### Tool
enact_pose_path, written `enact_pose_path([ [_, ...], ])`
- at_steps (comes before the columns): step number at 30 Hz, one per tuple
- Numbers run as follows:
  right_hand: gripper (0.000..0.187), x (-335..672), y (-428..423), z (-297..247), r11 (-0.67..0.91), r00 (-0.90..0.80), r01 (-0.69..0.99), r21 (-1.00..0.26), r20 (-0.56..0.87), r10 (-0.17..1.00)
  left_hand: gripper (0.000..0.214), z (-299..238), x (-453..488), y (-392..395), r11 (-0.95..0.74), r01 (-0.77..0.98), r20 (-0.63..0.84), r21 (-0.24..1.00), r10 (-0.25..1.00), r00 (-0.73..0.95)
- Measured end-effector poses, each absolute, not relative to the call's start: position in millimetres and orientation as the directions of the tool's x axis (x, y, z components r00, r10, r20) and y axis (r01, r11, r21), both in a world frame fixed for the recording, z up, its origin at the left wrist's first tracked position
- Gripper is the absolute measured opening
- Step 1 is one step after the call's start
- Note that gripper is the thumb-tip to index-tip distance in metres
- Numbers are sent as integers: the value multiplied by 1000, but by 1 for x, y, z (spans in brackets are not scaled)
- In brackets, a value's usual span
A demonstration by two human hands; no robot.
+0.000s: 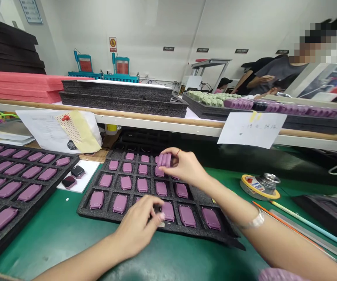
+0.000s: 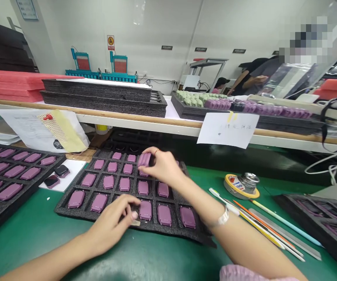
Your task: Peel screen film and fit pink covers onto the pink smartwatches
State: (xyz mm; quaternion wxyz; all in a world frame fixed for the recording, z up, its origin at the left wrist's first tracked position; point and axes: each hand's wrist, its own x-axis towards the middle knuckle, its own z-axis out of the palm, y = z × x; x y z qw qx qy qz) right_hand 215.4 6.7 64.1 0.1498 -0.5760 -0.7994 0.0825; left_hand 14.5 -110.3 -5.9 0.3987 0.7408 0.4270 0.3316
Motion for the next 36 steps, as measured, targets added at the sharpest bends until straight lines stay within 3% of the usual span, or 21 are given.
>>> enact_pose_path([
  [2, 54, 202, -36, 59, 413, -380, 824, -387, 163, 910, 48, -3, 15, -110, -91, 86, 63, 992, 957, 284],
  [5, 54, 193, -82, 46, 618, -512, 563, -549, 355, 782, 64, 5, 15, -112, 260, -299, -146, 918, 923, 356],
  [9, 56, 192, -103, 30, 676, -479, 361, -642, 494, 725, 71, 16, 16, -120, 494, -390, -200, 777, 781, 592],
  [13, 61, 191, -107, 25, 628, -473, 270, -730, 467, 747, 78, 19, 19, -129, 500, -371, -247, 783, 796, 552],
  [17, 75, 190, -110, 22, 724, -522, 244, -646, 541, 659, 77, 20, 23, -133, 499, -311, -320, 809, 817, 480],
  [23, 83, 192, -109, 20, 687, -550, 199, -699, 501, 668, 65, 14, 26, -132, 468, -326, -287, 821, 833, 473],
  [32, 100, 193, -105, 23, 604, -581, 119, -788, 438, 686, 70, 11, 21, -123, 357, -249, -201, 900, 849, 489],
  [36, 100, 195, -103, 20, 577, -578, 144, -804, 405, 708, 48, 17, 19, -121, 288, -184, -157, 940, 844, 514],
])
